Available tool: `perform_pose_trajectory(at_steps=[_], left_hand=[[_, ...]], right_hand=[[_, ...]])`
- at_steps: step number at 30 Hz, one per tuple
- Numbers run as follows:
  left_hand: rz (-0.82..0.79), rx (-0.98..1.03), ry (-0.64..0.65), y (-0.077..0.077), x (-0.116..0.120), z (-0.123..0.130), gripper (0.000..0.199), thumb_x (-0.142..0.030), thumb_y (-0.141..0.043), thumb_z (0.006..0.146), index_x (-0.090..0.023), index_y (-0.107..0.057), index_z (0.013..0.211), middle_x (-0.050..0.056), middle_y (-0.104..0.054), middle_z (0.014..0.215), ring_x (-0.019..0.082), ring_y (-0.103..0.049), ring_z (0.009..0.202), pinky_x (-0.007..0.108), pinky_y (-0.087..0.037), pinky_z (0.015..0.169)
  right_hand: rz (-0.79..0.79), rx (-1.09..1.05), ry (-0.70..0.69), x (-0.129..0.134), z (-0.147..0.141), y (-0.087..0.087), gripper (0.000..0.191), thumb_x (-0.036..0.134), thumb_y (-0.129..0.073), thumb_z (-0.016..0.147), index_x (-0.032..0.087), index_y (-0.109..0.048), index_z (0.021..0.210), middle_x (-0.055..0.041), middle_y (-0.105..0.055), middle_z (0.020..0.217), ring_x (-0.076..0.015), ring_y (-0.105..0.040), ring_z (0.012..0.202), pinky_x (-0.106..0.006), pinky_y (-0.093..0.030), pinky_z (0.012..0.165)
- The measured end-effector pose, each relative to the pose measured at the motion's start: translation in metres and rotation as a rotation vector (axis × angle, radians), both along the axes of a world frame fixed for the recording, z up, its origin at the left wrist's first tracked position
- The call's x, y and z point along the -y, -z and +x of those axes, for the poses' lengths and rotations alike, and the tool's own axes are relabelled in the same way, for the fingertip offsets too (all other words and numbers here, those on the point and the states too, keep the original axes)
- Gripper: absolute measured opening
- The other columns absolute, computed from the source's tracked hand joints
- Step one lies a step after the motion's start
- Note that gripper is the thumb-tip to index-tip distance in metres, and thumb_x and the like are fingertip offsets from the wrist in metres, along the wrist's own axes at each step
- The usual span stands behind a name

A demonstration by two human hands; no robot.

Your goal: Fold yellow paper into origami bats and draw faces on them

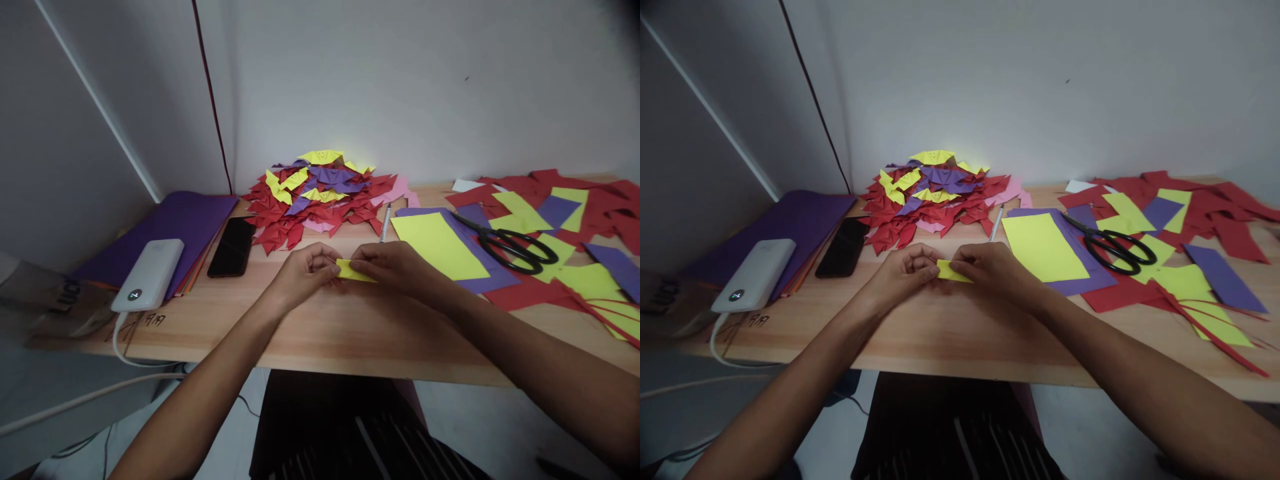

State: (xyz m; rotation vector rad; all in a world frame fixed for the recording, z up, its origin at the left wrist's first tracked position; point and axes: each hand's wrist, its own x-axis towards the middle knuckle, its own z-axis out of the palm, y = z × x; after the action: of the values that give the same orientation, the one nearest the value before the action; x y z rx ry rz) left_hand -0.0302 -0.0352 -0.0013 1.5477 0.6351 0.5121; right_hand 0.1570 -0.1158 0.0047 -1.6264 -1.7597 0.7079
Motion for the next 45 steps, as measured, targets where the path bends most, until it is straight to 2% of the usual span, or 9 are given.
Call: perform_pose_trajectory(at_steps=[4,16,27,32,37,41,45], left_hand=[[-0.065,0.003,-0.005,-0.001,0.002,0.000,0.022,-0.022,-0.069,0.074,-0.013,-0.057,0.091,0.002,-0.068,0.069,0.012,-0.064,0.060,0.022,-0.044,0.060],[-0.035,-0.040,-0.027,0.004,0.001,0.001,0.021,-0.013,-0.064,0.072,-0.014,-0.056,0.091,-0.003,-0.064,0.061,0.010,-0.061,0.054,0.020,-0.043,0.055],[0.024,-0.048,-0.038,0.003,0.001,0.001,0.023,-0.014,-0.066,0.072,-0.016,-0.052,0.090,-0.004,-0.063,0.057,0.009,-0.060,0.051,0.019,-0.041,0.054],[-0.051,0.016,0.018,0.002,0.001,-0.001,0.020,-0.019,-0.063,0.078,-0.015,-0.052,0.094,0.000,-0.066,0.062,0.013,-0.065,0.058,0.021,-0.046,0.057],[-0.101,0.055,0.050,-0.001,0.002,-0.002,0.029,-0.017,-0.066,0.077,-0.014,-0.053,0.104,0.004,-0.071,0.076,0.015,-0.069,0.066,0.026,-0.051,0.066],[-0.092,0.049,0.016,0.001,0.002,-0.001,0.031,-0.015,-0.069,0.075,-0.014,-0.055,0.103,0.003,-0.070,0.075,0.014,-0.069,0.065,0.025,-0.050,0.066],[-0.078,0.083,-0.037,0.003,0.003,0.002,0.047,-0.012,-0.071,0.070,-0.017,-0.054,0.113,0.001,-0.070,0.076,0.012,-0.068,0.066,0.023,-0.050,0.065]], right_hand=[[0.007,0.006,0.003,-0.001,0.002,0.001,0.028,0.040,-0.052,0.086,0.017,-0.065,0.076,0.0012,-0.055,0.064,-0.0112,-0.047,0.061,-0.023,-0.034,0.056],[-0.021,0.050,-0.018,-0.002,-0.001,0.001,0.030,0.041,-0.051,0.086,0.017,-0.066,0.076,0.0022,-0.053,0.061,-0.0108,-0.045,0.060,-0.023,-0.034,0.057],[-0.058,0.029,-0.032,-0.003,-0.002,0.001,0.031,0.041,-0.050,0.085,0.017,-0.057,0.067,0.0034,-0.041,0.058,-0.0098,-0.037,0.057,-0.023,-0.029,0.052],[-0.054,0.014,-0.037,-0.006,0.003,0.004,0.032,0.043,-0.049,0.085,0.017,-0.058,0.069,0.0030,-0.041,0.059,-0.0100,-0.037,0.057,-0.023,-0.029,0.053],[-0.084,-0.012,-0.024,-0.009,0.010,0.007,0.033,0.044,-0.048,0.085,0.017,-0.054,0.068,0.0028,-0.042,0.060,-0.0097,-0.037,0.055,-0.023,-0.028,0.051],[-0.081,-0.026,-0.010,-0.007,0.008,0.006,0.032,0.043,-0.048,0.085,0.017,-0.057,0.070,0.0027,-0.043,0.060,-0.0098,-0.038,0.055,-0.023,-0.028,0.052],[-0.069,-0.064,0.037,-0.006,0.003,0.005,0.033,0.044,-0.049,0.085,0.017,-0.054,0.067,0.0033,-0.041,0.058,-0.0094,-0.036,0.054,-0.024,-0.028,0.050]])
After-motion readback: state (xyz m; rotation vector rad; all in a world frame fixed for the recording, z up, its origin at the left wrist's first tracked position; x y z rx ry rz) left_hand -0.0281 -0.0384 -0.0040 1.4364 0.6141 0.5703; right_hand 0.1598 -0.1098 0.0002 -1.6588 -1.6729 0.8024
